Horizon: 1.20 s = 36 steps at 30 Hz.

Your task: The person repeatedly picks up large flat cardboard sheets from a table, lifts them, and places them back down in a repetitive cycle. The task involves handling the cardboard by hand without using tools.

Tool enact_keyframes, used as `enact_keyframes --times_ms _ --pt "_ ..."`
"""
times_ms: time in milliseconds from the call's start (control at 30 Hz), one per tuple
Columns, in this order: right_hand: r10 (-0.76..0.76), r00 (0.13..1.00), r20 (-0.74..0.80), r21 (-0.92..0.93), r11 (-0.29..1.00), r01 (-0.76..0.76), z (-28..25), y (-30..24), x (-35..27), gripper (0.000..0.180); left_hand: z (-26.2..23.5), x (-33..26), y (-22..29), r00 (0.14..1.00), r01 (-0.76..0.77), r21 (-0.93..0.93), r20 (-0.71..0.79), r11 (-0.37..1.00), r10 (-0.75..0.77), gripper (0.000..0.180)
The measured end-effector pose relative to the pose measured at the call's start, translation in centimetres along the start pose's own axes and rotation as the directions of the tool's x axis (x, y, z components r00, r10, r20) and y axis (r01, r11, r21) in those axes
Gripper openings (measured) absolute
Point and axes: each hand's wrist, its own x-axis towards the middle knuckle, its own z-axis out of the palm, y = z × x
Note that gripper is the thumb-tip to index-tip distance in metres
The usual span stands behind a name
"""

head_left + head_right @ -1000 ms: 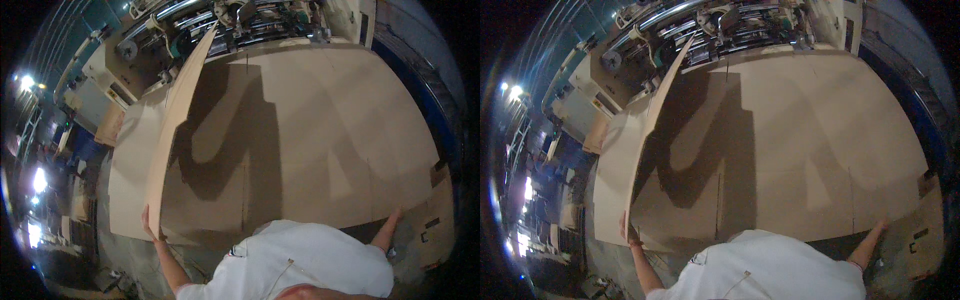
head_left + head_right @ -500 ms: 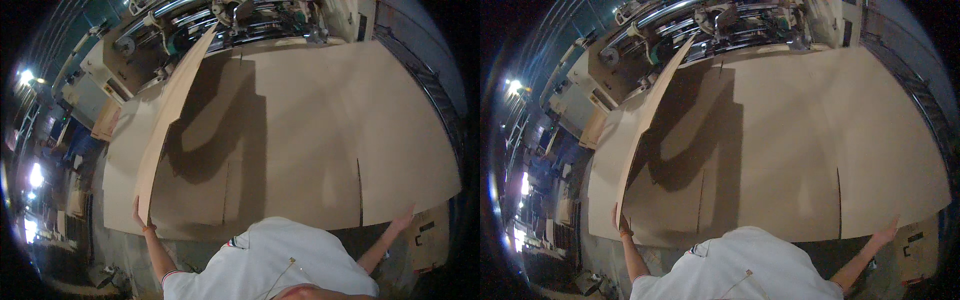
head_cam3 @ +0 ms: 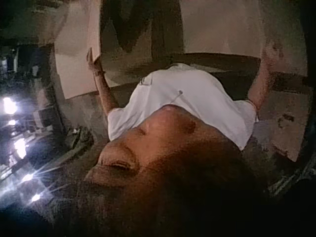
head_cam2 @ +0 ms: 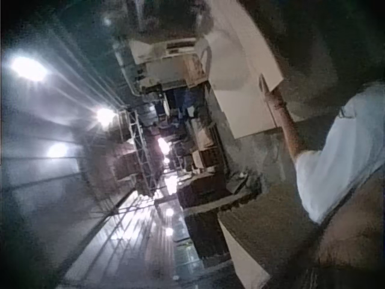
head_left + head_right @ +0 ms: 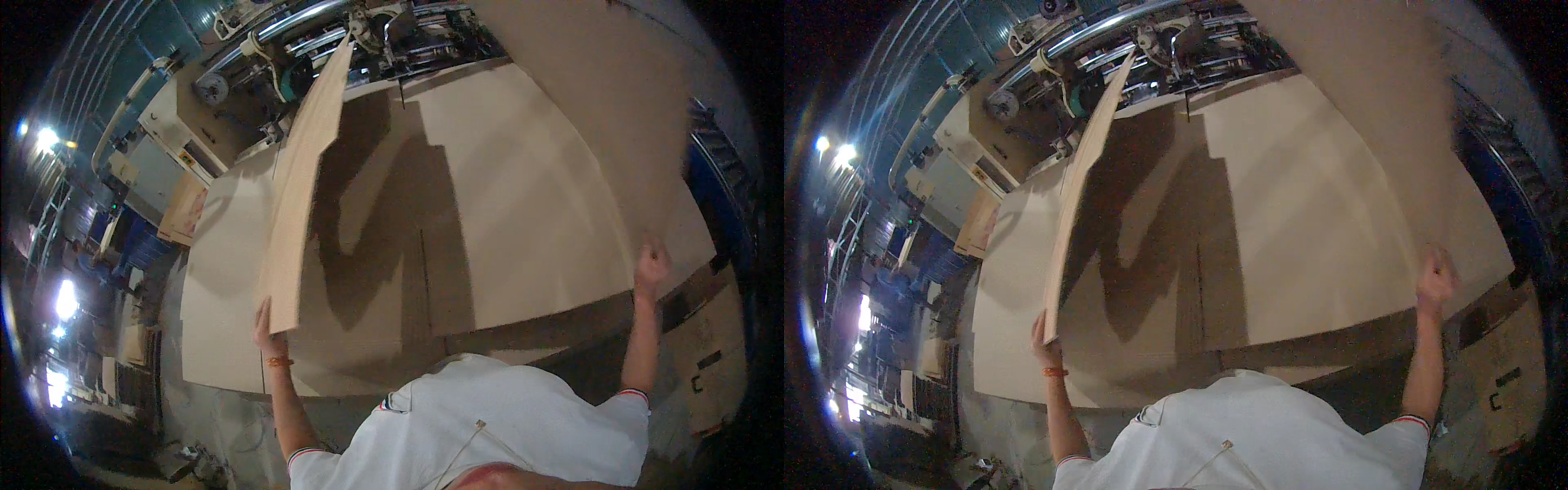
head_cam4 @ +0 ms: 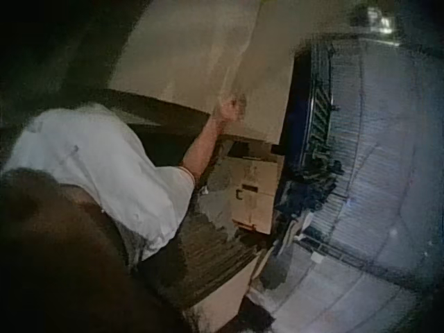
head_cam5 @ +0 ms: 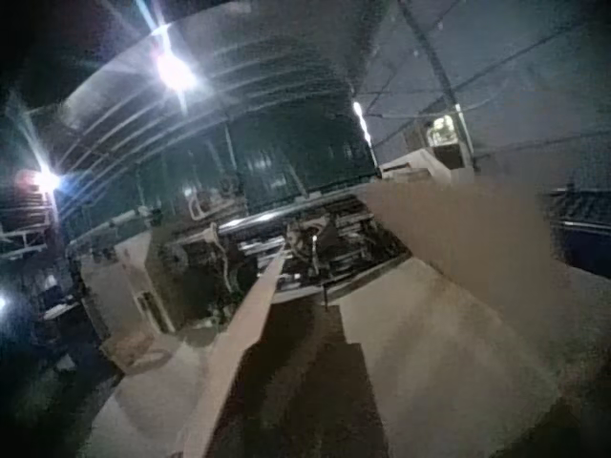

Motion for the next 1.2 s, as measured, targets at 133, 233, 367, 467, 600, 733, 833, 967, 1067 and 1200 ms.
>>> enact_keyframes --times_ms 133,233,367,467,600,733,833,967,1067,1200 --pt "-0.061 0.982 0.18 0.407 0.913 -0.017 4.0 -2.0 -0.5 0.047 5.1 -1.3 4.8 0.991 -0.108 -0.129 0.058 0.986 0.117 0.039" --pt "-0.087 0.895 0.437 0.446 0.885 -0.132 2.9 -5.1 -3.5 0.059 7.9 -4.9 5.8 0.972 -0.164 -0.127 0.147 0.978 0.182 0.048" --pt "-0.327 0.812 0.483 0.481 0.874 0.067 2.2 -9.2 -8.5 0.071 11.4 -9.9 6.0 0.906 -0.251 -0.074 0.335 0.965 0.261 0.042" --pt "-0.45 0.623 0.639 0.425 0.882 0.201 3.7 -10.9 -12.1 0.075 12.9 -11.8 5.5 0.849 -0.247 -0.057 0.469 0.967 0.244 0.043" --pt "-0.477 0.535 0.697 0.406 0.878 0.254 5.2 -10.6 -13.8 0.076 13.1 -12.2 4.9 0.83 -0.277 -0.036 0.495 0.96 0.258 0.041" --pt "-0.528 0.519 0.672 0.418 0.849 0.323 4.9 -10.4 -13.0 0.079 12.8 -11.9 4.9 0.819 -0.231 -0.037 0.532 0.972 0.214 0.042" --pt "-0.495 0.428 0.756 0.415 0.869 0.27 4.1 -11.1 -12.5 0.074 12.4 -11.6 4.5 0.809 -0.18 -0.101 0.551 0.978 0.206 0.046" --pt "-0.483 0.362 0.797 0.418 0.874 0.248 1.6 -12.0 -13.5 0.073 9.8 -11.6 4.0 0.782 -0.074 -0.125 0.608 0.989 0.135 0.052" --pt "-0.532 0.318 0.784 0.458 0.843 0.281 -1.9 -12.1 -14.3 0.076 5.8 -13.3 4.7 0.711 -0.035 -0.195 0.684 0.98 0.161 0.06" --pt "-0.365 -0.059 0.929 0.37 0.921 0.124 -5.5 -12.5 -12.9 0.071 3.5 -15.0 5.2 0.454 -0.14 -0.037 0.886 0.989 0.097 0.065"
